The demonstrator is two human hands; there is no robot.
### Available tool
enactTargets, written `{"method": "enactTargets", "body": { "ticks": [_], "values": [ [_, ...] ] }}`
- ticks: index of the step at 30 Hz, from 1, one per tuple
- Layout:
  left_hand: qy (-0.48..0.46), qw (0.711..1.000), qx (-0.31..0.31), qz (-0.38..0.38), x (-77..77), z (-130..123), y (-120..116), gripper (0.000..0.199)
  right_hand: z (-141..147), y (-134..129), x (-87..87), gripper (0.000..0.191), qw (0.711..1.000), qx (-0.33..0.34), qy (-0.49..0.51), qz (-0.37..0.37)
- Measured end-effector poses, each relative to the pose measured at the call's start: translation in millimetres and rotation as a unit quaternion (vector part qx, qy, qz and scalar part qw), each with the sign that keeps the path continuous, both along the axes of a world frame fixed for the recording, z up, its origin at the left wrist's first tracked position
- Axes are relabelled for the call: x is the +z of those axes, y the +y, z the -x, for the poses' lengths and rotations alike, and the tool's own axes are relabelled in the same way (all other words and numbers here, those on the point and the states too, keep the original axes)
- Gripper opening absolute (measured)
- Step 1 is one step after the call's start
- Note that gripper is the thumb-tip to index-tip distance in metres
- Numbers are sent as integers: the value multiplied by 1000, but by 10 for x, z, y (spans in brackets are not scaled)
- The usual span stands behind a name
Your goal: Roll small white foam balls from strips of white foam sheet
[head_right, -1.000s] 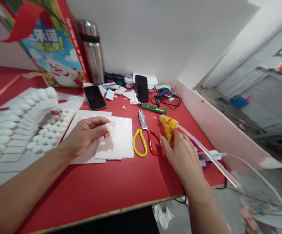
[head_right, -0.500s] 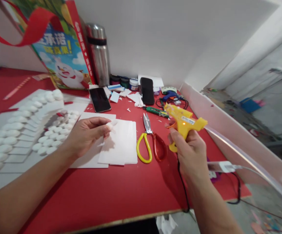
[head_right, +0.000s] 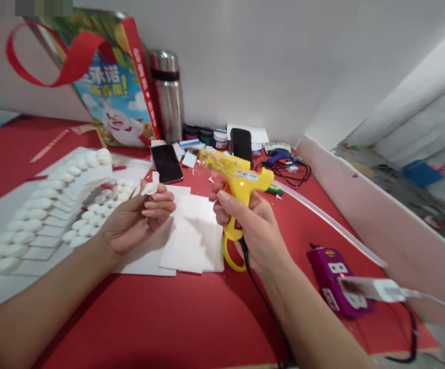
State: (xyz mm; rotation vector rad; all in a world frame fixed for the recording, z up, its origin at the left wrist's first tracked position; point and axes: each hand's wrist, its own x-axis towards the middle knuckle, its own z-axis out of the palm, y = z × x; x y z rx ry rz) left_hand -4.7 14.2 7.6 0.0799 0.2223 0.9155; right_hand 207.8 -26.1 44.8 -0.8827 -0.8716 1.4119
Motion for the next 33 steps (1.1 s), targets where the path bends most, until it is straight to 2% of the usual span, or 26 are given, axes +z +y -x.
{"method": "enactTargets", "body": {
  "ticks": [2,4,7,11,15,17,21,27,33],
  "values": [
    [4,1000,3,-1,0,1,2,52,-22,-10,-50,10,1000,22,-1,6],
    [34,999,1,-16,-12,-5,11,40,-61,-45,-98,11,999,39,-33,-8],
    [154,984,25,-86,-59,-18,36,20,-126,-116,-129,17,994,48,-99,-27],
    [344,913,105,-194,-133,-28,63,19,-185,-176,-111,21,983,19,-176,-39],
    [440,848,160,-251,-165,-34,64,15,-228,-183,-145,26,958,40,-278,-56],
    [464,827,172,-267,-164,-39,61,16,-244,-184,-188,29,944,51,-320,-63],
    [481,813,176,-278,-151,-47,57,19,-264,-198,-265,37,922,50,-381,-53],
    [519,778,183,-303,-119,-27,45,21,-221,-212,-241,36,913,42,-404,-49],
    [520,774,184,-311,-73,-46,26,24,-190,-205,-199,29,889,33,-447,-90]
  ]
}}
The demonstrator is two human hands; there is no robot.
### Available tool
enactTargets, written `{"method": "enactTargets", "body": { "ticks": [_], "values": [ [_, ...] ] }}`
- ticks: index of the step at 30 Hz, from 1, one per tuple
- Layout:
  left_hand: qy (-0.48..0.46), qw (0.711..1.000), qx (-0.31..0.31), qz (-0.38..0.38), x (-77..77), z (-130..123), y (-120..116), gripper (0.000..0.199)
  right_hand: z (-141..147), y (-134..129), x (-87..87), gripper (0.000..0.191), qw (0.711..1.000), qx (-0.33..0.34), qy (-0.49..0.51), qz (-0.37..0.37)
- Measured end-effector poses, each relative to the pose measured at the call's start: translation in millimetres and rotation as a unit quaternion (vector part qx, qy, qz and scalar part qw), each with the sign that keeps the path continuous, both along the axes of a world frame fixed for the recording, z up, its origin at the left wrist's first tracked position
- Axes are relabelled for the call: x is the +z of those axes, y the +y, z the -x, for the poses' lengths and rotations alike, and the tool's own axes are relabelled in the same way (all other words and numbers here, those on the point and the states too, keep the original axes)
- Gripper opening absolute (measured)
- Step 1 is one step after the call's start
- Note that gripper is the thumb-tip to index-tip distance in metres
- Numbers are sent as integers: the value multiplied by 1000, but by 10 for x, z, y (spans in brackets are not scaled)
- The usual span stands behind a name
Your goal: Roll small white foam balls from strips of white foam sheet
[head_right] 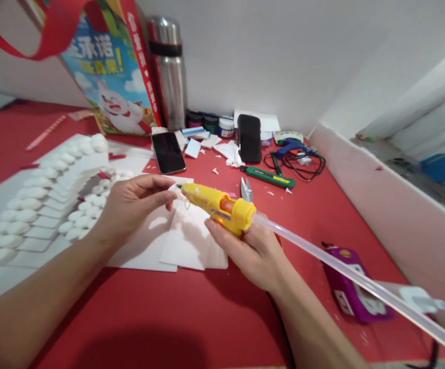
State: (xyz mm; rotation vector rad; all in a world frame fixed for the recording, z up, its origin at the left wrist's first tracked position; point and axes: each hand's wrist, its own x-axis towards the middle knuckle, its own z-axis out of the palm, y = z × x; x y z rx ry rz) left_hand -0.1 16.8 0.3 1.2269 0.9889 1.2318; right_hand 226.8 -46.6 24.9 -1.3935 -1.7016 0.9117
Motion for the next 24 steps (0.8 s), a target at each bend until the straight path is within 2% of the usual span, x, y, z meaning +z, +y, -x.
{"method": "enactTargets", "body": {
  "ticks": [8,16,20,24],
  "values": [
    [-2,1000,-5,2,-40,7,4,24,-46,-13,-81,30,999,1,-31,-21],
    [-72,996,-14,44,-68,5,17,18,-47,3,-66,34,999,5,-34,-18],
    [-103,992,-15,66,-56,-9,27,15,-58,-12,-68,34,1000,4,-15,-15],
    [-90,994,-18,62,-74,-2,31,16,-56,-28,-64,33,1000,-6,3,-9]
  ]
}}
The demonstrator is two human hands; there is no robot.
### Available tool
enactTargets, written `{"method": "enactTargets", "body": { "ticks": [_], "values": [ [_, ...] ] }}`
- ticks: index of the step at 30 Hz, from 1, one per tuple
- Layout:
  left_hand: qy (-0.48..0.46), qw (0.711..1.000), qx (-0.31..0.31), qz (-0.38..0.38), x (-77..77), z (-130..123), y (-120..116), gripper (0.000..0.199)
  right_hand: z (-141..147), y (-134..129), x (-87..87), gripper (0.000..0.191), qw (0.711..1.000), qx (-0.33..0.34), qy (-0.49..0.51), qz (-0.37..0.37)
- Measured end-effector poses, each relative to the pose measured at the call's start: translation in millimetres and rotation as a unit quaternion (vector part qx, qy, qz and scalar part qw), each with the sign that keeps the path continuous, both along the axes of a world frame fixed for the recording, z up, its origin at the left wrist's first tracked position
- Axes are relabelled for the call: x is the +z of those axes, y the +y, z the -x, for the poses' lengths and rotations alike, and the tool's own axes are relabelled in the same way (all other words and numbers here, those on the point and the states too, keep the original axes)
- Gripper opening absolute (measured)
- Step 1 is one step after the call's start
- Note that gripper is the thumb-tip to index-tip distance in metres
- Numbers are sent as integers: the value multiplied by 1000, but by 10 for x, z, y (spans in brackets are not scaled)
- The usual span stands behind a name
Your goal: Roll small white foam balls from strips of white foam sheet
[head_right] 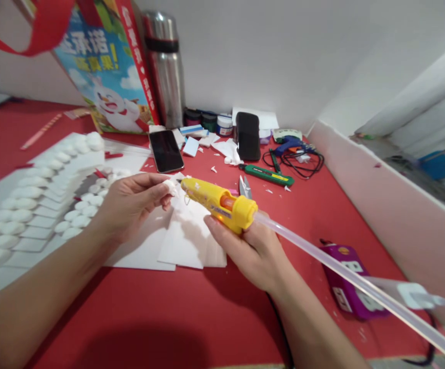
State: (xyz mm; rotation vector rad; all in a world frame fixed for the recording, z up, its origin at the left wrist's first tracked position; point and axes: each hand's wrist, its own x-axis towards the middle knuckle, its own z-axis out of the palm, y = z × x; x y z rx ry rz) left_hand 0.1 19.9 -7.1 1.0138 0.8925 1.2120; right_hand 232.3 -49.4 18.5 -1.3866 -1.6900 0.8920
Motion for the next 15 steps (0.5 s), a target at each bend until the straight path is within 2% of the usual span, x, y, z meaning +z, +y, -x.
{"method": "enactTargets", "body": {
  "ticks": [7,15],
  "values": [
    [39,999,-11,-2,16,2,-31,24,41,19,1,34,999,17,-35,-4],
    [51,999,-1,-12,36,0,-37,24,4,21,-26,34,1000,-6,-20,1]
  ]
}}
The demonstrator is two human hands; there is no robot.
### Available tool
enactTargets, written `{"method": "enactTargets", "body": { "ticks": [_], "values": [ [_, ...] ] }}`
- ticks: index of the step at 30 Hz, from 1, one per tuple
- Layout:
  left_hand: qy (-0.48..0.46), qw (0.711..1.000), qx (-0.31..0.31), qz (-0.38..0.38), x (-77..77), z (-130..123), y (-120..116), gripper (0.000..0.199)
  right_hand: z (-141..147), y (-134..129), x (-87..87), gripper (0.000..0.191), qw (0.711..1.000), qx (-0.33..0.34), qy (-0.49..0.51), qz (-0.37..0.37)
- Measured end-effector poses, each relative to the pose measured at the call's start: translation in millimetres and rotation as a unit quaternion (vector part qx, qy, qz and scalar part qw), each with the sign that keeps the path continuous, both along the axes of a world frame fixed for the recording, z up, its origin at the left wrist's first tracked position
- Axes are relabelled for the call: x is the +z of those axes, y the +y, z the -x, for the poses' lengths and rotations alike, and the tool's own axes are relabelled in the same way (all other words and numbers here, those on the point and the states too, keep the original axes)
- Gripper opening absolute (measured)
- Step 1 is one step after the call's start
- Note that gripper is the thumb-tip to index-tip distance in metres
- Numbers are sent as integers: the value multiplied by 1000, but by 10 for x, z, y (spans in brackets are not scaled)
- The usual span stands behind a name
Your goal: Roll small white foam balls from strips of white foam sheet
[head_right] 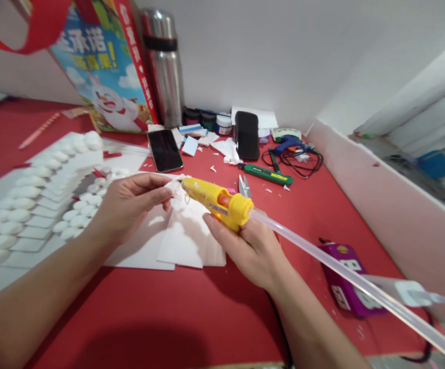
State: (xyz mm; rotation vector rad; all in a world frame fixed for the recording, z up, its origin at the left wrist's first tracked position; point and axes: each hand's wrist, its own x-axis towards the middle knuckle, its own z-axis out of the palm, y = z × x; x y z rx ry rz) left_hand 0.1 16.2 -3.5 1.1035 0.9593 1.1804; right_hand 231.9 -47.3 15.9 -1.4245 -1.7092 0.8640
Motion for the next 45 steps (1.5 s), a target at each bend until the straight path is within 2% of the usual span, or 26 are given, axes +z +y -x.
{"method": "enactTargets", "body": {
  "ticks": [7,15,21,27,34,45],
  "values": [
    [-9,1000,-7,5,9,-9,0,22,-8,2,-14,38,998,-37,19,41],
    [-25,1000,-11,12,-37,5,25,20,-22,-19,-38,35,998,-11,42,50],
    [-28,999,-5,18,-6,-7,14,21,7,-9,-5,34,998,18,39,40],
    [-34,999,-9,20,-5,3,15,20,-17,7,-5,39,999,-3,17,50],
    [-40,999,-25,16,-32,-2,18,17,6,14,39,37,999,-10,27,25],
    [-40,999,-34,13,-36,-1,17,16,0,21,5,36,999,-4,42,34]
  ]
}}
